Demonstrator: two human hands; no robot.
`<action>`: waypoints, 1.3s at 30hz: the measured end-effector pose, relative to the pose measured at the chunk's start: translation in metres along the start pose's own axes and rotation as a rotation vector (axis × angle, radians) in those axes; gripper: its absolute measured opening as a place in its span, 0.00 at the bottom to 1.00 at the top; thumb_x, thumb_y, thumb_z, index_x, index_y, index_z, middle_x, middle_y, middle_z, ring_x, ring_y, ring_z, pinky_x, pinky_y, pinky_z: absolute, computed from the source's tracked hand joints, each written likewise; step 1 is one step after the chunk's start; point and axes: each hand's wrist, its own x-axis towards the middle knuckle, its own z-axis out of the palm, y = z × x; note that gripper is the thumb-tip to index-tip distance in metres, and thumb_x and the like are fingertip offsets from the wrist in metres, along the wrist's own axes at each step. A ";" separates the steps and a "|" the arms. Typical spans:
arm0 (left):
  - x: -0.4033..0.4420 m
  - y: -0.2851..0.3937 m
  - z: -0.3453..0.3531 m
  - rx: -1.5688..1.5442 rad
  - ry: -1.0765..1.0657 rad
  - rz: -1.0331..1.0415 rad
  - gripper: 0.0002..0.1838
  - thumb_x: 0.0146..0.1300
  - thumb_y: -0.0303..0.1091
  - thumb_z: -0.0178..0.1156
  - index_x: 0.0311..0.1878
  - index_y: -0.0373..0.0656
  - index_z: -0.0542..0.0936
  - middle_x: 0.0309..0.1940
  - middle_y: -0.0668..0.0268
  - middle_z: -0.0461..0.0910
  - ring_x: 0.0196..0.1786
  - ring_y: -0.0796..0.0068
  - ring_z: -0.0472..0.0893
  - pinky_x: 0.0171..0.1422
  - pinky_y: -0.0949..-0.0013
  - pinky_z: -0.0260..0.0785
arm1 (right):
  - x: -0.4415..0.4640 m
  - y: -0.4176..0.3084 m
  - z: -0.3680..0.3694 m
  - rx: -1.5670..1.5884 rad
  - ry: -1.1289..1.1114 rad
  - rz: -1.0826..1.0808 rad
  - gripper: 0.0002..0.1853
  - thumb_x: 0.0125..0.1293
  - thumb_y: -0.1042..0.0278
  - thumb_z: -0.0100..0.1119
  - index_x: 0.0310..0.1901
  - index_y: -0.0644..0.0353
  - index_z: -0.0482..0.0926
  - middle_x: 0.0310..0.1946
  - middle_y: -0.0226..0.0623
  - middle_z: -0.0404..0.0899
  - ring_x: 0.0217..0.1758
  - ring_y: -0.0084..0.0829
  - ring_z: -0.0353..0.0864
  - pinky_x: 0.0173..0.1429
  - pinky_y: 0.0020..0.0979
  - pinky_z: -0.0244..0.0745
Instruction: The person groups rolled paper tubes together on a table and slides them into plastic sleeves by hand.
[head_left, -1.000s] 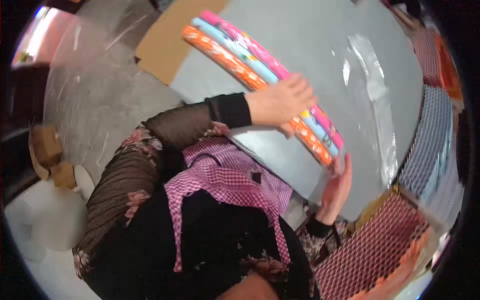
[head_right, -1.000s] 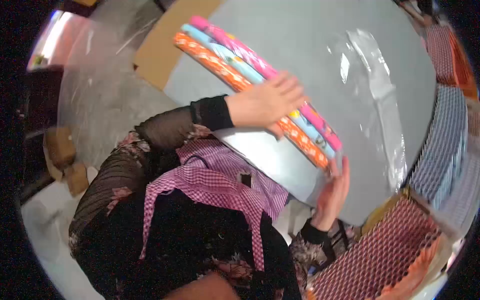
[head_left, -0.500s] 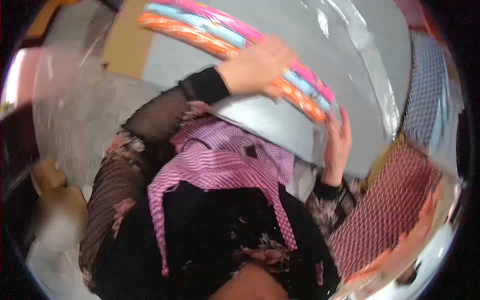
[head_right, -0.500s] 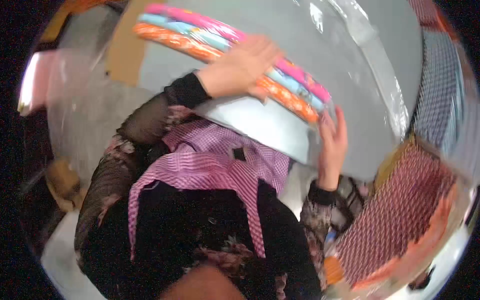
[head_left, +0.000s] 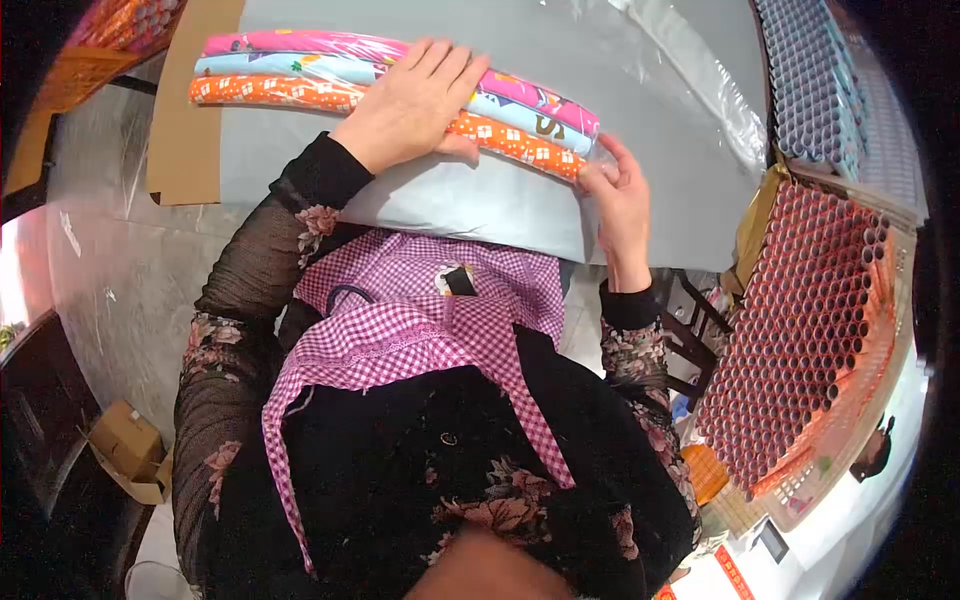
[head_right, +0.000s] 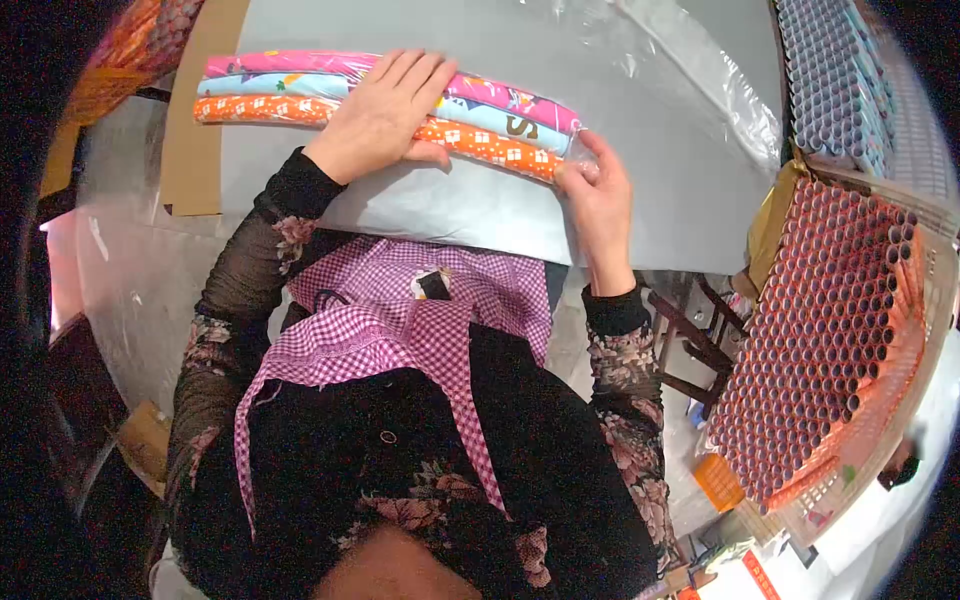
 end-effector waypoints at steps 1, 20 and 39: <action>0.000 0.001 0.000 -0.006 -0.001 0.000 0.52 0.45 0.66 0.66 0.64 0.30 0.69 0.55 0.53 0.72 0.61 0.53 0.70 0.70 0.55 0.61 | 0.001 0.004 0.000 0.028 -0.001 -0.010 0.31 0.63 0.80 0.58 0.68 0.72 0.64 0.32 0.32 0.81 0.35 0.19 0.78 0.42 0.22 0.73; -0.005 -0.001 -0.003 0.023 -0.045 -0.006 0.58 0.45 0.71 0.61 0.67 0.27 0.64 0.65 0.47 0.69 0.67 0.49 0.68 0.74 0.53 0.58 | 0.003 -0.002 -0.065 0.135 0.229 -0.268 0.13 0.70 0.75 0.56 0.53 0.68 0.77 0.30 0.32 0.80 0.26 0.13 0.69 0.30 0.16 0.64; -0.012 -0.003 -0.008 -0.102 0.091 -0.136 0.53 0.48 0.67 0.64 0.69 0.36 0.65 0.73 0.50 0.60 0.75 0.47 0.60 0.76 0.41 0.50 | 0.028 -0.022 -0.022 -1.068 0.080 -0.860 0.20 0.67 0.71 0.58 0.59 0.67 0.74 0.55 0.51 0.78 0.58 0.51 0.75 0.64 0.44 0.68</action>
